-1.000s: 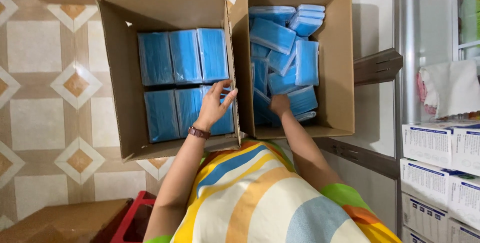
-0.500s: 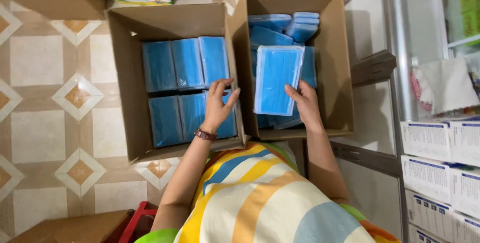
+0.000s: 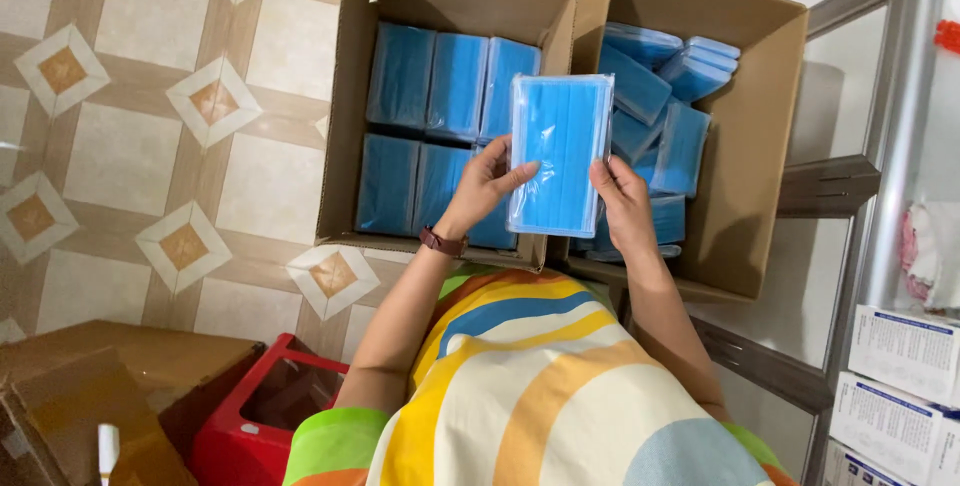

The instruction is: The person kneels on the tiled floor and transfers plastic-wrapped face mask packs one at a time from a cardboard box holding a loose pile into an adjacent box, stacking them in neat rows. They press the stacks flat and align the packs as the box fills.

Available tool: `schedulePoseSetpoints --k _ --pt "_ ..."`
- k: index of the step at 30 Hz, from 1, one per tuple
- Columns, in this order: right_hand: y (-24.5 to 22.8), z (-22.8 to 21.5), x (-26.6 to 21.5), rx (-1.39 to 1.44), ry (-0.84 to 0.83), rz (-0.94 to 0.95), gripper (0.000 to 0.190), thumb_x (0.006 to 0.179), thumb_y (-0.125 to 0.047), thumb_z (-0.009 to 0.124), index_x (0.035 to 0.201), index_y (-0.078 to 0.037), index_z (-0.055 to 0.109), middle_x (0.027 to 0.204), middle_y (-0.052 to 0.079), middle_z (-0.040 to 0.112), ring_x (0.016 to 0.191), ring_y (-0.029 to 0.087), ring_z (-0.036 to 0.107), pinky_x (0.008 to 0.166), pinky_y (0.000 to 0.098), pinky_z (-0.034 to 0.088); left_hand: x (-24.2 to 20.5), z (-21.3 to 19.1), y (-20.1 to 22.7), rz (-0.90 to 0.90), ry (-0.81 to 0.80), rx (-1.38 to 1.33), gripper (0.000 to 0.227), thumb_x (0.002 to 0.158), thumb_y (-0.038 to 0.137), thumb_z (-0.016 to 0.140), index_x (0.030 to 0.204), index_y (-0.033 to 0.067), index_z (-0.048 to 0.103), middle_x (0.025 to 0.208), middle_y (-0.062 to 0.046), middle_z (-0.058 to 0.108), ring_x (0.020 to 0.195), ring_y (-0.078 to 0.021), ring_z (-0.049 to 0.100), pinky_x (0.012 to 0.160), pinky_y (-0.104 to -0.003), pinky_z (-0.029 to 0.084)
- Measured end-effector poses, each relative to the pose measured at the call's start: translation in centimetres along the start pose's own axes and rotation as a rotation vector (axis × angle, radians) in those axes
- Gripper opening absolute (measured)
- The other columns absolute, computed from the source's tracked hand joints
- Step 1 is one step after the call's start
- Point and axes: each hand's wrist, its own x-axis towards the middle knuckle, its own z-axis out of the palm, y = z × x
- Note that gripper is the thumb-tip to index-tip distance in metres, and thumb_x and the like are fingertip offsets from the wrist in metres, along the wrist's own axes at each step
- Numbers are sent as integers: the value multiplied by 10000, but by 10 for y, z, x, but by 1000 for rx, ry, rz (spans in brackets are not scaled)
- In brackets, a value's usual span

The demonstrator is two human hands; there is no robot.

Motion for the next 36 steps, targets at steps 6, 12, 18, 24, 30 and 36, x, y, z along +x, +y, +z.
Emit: schedulePoseSetpoints --k 6,12,18,24,30,36 --pt "-13 32 6 -336 -29 52 386 1043 -355 571 1270 -64 680 1083 31 720 956 121 650 836 266 533 0 -43 8 -8 121 126 345 992 219 703 1301 76 648 1097 -83 748 907 -141 693 789 -298 606" --pt "21 50 0 -909 -80 -548 233 1025 -223 664 1183 -64 725 1337 55 694 1179 287 586 1002 392 498 2 -114 36 -293 359 607 341 982 239 731 1213 16 613 1027 -186 739 909 -279 708 796 -399 580" --pt "15 61 -10 -959 -75 -597 149 939 -94 737 1075 -42 763 1378 67 666 1226 332 498 1045 429 446 38 -162 -47 -511 131 1195 470 837 202 776 1234 4 622 1147 -259 695 1095 -411 663 927 -490 539" --pt "21 63 -17 -961 -59 -611 117 927 -65 739 1036 -48 776 1441 84 628 1251 353 479 1056 420 437 67 -239 -219 -925 -92 1279 334 951 244 612 1182 25 712 1248 -242 666 1143 -411 660 930 -525 540" --pt "25 60 -22 -976 -60 -612 121 924 -78 742 1035 -59 786 1486 108 591 1270 354 467 1070 433 426 31 -205 -224 -946 74 1152 341 896 165 655 1211 47 707 1283 -231 655 1165 -374 646 932 -459 556" --pt "30 60 -22 -947 -63 -608 114 939 -95 737 1033 -61 790 1514 105 575 1279 352 463 1080 420 430 30 -197 -218 -897 13 1288 368 905 306 663 1200 96 730 1241 -168 704 1087 -327 704 895 -457 575"
